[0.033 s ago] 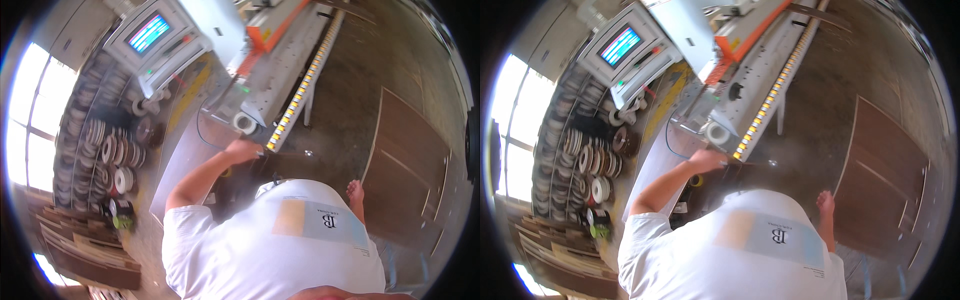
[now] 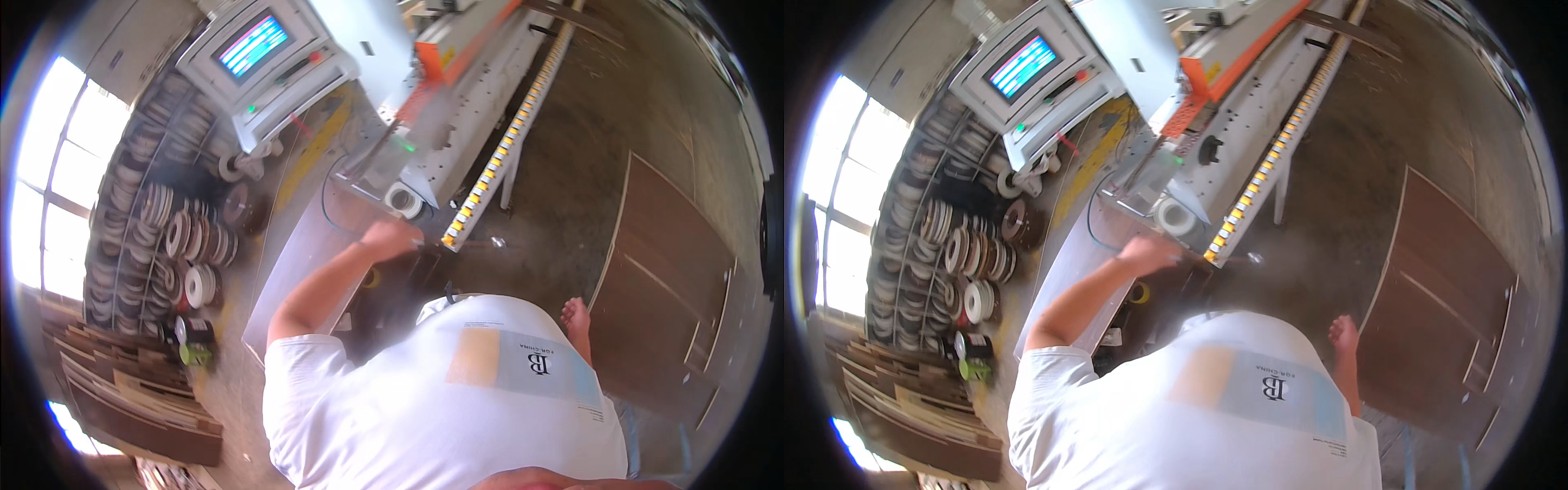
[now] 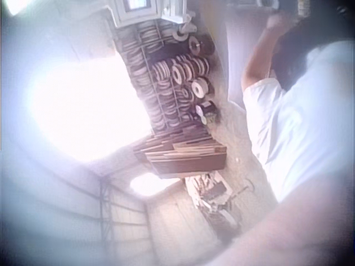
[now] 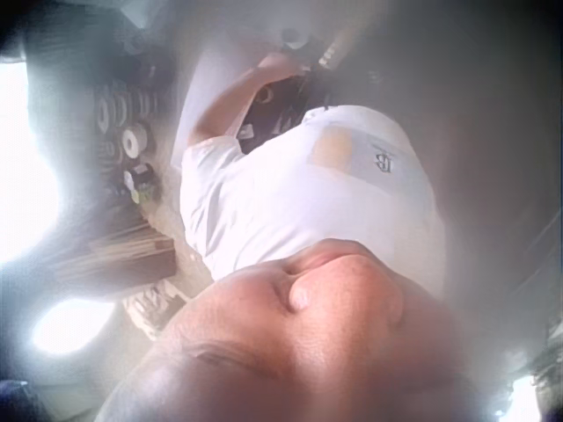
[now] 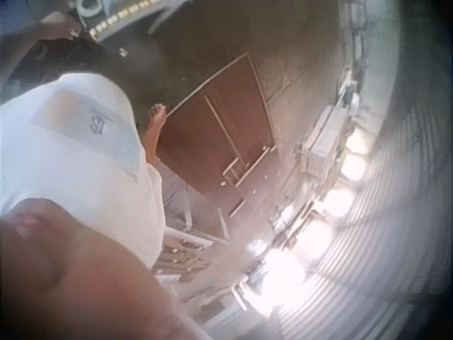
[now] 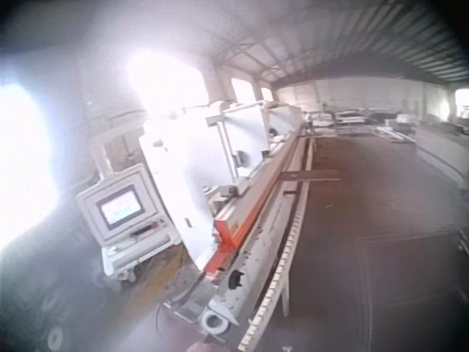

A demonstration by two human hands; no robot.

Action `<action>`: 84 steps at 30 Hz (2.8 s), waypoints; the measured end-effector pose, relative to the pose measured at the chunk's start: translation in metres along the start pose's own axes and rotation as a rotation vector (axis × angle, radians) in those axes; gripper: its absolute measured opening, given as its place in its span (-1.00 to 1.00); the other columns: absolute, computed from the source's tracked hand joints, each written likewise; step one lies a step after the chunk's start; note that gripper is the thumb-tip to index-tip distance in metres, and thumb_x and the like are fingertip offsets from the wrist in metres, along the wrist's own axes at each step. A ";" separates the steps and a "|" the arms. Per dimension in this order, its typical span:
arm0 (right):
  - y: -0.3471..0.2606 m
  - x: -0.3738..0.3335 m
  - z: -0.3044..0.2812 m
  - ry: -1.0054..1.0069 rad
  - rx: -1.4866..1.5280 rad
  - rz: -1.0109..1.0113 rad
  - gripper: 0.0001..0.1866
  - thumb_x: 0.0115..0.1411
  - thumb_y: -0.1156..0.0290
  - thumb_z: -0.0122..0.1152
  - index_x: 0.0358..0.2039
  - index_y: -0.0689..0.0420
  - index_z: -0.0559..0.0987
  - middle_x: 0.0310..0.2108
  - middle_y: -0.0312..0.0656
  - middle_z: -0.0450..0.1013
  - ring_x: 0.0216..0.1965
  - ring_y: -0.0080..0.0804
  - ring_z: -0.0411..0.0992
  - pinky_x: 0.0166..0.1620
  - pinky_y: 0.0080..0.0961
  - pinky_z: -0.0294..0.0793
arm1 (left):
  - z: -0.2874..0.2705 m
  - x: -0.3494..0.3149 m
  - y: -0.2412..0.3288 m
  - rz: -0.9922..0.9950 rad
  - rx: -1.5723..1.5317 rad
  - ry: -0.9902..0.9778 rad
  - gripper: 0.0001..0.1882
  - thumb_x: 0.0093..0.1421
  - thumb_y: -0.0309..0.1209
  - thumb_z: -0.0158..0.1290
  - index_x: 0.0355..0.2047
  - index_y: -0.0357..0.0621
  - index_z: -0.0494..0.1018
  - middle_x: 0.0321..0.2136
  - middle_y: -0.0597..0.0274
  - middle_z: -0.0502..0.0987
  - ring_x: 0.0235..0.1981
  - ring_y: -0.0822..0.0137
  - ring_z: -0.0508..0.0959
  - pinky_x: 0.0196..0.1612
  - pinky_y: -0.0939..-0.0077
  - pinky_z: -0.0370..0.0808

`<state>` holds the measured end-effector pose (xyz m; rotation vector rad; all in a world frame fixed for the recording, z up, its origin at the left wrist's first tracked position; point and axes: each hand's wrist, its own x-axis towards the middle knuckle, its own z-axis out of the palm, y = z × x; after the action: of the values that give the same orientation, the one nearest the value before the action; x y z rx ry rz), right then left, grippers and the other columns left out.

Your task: The person feeds wooden boards into an industrial edge-banding machine, operates a digital control panel, and stacks processed wooden components onto work tables.

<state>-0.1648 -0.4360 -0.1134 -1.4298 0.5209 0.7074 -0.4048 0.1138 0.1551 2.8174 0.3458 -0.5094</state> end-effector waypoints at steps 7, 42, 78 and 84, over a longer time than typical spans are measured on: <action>0.032 -0.032 0.103 -0.426 -0.930 -0.280 -0.64 0.34 0.08 0.17 -0.09 0.11 0.54 -0.21 -0.23 0.55 -0.28 -0.39 0.53 -0.30 -0.41 0.50 | -0.045 -0.031 -0.209 -0.343 0.136 0.808 -0.79 0.22 -0.19 0.13 -0.21 0.06 0.61 -0.12 0.24 0.56 -0.04 0.02 0.56 -0.07 0.11 0.53; 0.253 -0.263 -0.066 0.355 -0.525 0.161 -0.50 0.30 -0.09 0.14 -0.03 0.07 0.65 -0.15 -0.24 0.64 -0.25 -0.39 0.63 -0.21 -0.36 0.61 | 0.208 0.088 0.248 0.785 -0.590 -0.145 -0.81 0.30 -0.39 0.15 -0.13 -0.18 0.58 -0.24 0.15 0.61 -0.20 0.36 0.60 -0.06 0.45 0.51; 0.301 -0.414 -0.330 0.785 0.675 0.471 -0.67 0.33 0.19 0.18 -0.05 0.16 0.58 -0.24 -0.13 0.63 -0.33 -0.40 0.59 -0.30 -0.46 0.53 | 0.490 0.293 1.014 1.281 0.262 -0.504 -0.69 0.28 -0.25 -0.07 -0.25 -0.16 0.60 -0.13 -0.09 0.61 -0.11 -0.19 0.60 -0.03 -0.02 0.55; 0.207 -0.363 -0.410 0.842 0.821 0.514 -0.62 0.34 0.12 0.19 -0.03 0.16 0.57 -0.21 -0.13 0.62 -0.31 -0.39 0.59 -0.26 -0.46 0.54 | 0.507 0.393 1.198 0.897 0.106 -0.262 -0.63 0.28 -0.11 0.08 -0.04 -0.05 0.53 0.01 0.03 0.54 0.11 -0.04 0.50 0.11 0.01 0.49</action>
<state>-0.5288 -0.8883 -0.0389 -0.7375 1.6599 0.1706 0.1265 -1.0853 -0.2012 2.5762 -0.9680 -0.6554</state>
